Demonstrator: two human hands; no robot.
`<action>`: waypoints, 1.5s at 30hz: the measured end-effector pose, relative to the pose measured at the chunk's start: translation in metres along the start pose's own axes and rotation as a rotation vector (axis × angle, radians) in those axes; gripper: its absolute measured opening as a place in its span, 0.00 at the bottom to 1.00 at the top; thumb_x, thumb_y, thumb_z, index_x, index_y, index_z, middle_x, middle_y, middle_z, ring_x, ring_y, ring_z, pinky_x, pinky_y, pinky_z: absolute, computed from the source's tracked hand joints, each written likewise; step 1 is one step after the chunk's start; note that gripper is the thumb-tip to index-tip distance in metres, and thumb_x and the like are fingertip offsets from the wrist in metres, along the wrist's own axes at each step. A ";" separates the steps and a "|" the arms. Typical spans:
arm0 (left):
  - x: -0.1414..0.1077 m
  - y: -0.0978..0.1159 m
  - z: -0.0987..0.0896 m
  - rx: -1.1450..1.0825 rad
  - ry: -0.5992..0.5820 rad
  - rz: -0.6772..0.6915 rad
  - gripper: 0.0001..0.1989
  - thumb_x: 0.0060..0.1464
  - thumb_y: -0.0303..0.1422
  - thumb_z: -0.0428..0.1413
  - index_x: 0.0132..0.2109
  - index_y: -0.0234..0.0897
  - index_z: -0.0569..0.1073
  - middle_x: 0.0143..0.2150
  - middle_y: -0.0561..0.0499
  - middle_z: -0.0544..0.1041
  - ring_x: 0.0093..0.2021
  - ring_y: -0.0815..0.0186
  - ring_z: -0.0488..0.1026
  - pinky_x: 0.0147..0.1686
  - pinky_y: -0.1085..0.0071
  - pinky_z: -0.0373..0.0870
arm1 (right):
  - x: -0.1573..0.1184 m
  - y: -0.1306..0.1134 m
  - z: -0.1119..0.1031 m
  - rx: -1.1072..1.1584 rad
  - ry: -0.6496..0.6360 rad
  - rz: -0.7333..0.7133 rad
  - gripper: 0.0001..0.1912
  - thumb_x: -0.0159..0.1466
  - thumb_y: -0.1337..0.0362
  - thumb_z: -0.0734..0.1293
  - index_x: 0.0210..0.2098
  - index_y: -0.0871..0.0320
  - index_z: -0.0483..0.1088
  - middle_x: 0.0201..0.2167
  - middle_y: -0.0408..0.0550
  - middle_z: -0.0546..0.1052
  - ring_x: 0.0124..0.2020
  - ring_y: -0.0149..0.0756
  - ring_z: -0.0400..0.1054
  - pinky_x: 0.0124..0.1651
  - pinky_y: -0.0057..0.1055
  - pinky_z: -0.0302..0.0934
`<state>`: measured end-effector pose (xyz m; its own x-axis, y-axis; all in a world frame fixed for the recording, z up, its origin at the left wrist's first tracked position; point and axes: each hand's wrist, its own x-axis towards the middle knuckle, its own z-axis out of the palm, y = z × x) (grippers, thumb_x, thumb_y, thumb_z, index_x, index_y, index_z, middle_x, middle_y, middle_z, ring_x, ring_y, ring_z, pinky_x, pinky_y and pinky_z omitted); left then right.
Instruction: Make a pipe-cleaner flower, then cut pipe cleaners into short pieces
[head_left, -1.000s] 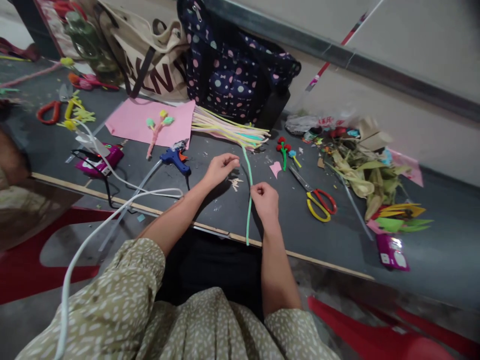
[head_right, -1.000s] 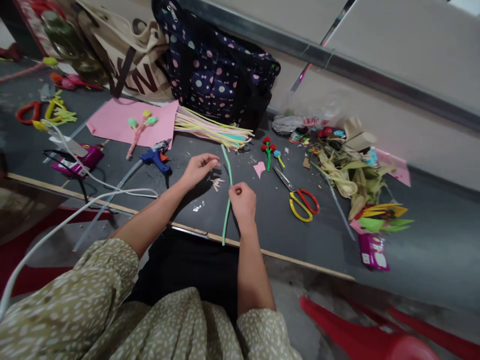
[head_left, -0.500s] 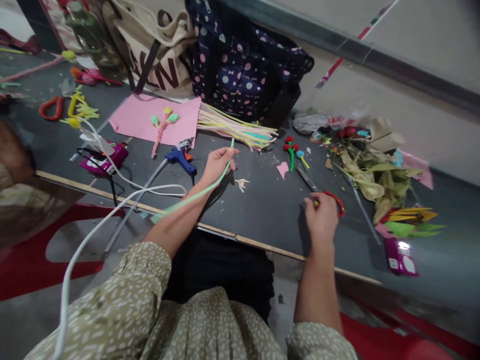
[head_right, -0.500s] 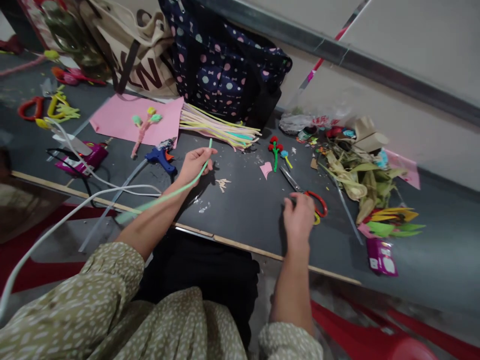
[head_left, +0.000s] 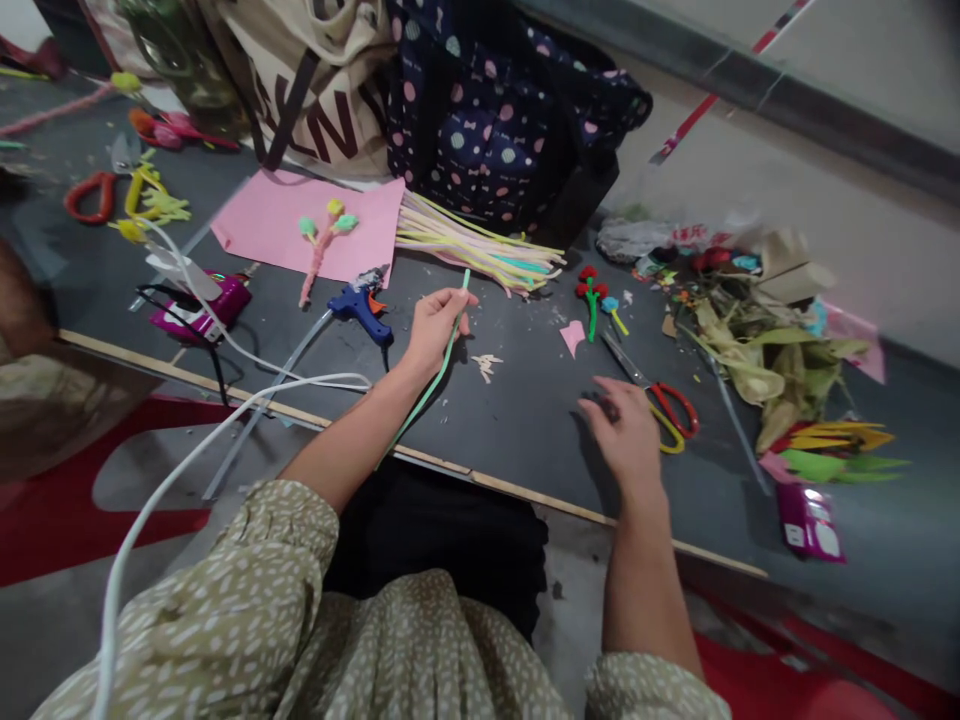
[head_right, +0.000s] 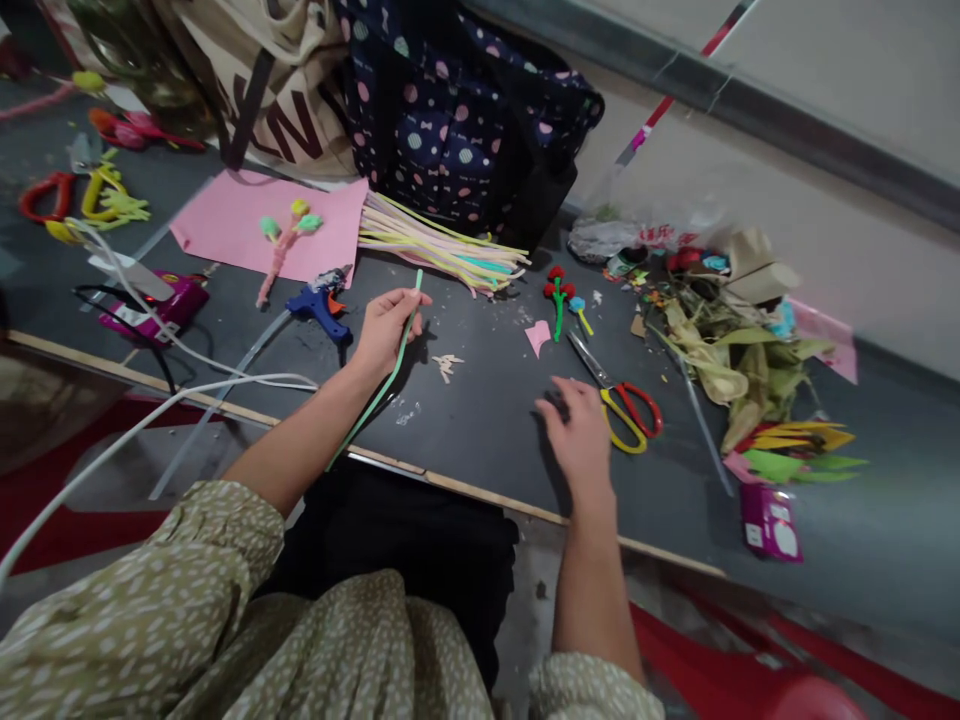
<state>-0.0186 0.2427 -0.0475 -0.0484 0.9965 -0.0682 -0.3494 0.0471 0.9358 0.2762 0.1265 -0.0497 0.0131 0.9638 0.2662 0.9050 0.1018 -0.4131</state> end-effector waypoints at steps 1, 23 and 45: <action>0.000 0.000 0.000 0.002 0.001 0.007 0.16 0.56 0.46 0.58 0.31 0.37 0.75 0.15 0.56 0.66 0.14 0.77 0.54 0.15 0.74 0.47 | 0.005 -0.019 0.007 0.090 -0.066 -0.046 0.22 0.65 0.52 0.63 0.55 0.55 0.70 0.49 0.55 0.71 0.40 0.41 0.70 0.47 0.42 0.66; -0.005 0.001 0.002 0.058 -0.033 0.010 0.16 0.56 0.46 0.58 0.31 0.37 0.75 0.16 0.56 0.68 0.15 0.75 0.57 0.17 0.74 0.51 | 0.056 -0.082 0.062 0.053 -0.282 -0.261 0.10 0.66 0.62 0.62 0.41 0.54 0.76 0.41 0.51 0.73 0.40 0.39 0.69 0.40 0.34 0.62; 0.022 -0.018 -0.011 -0.044 0.174 -0.008 0.13 0.52 0.42 0.63 0.36 0.36 0.75 0.28 0.53 0.72 0.19 0.78 0.64 0.14 0.79 0.55 | 0.193 -0.047 0.077 1.191 0.051 0.672 0.03 0.60 0.71 0.65 0.30 0.59 0.69 0.21 0.38 0.71 0.17 0.22 0.59 0.17 0.18 0.52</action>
<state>-0.0240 0.2628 -0.0697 -0.2053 0.9689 -0.1378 -0.3908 0.0479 0.9192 0.2031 0.3265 -0.0461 0.3396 0.9037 -0.2609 -0.1917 -0.2050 -0.9598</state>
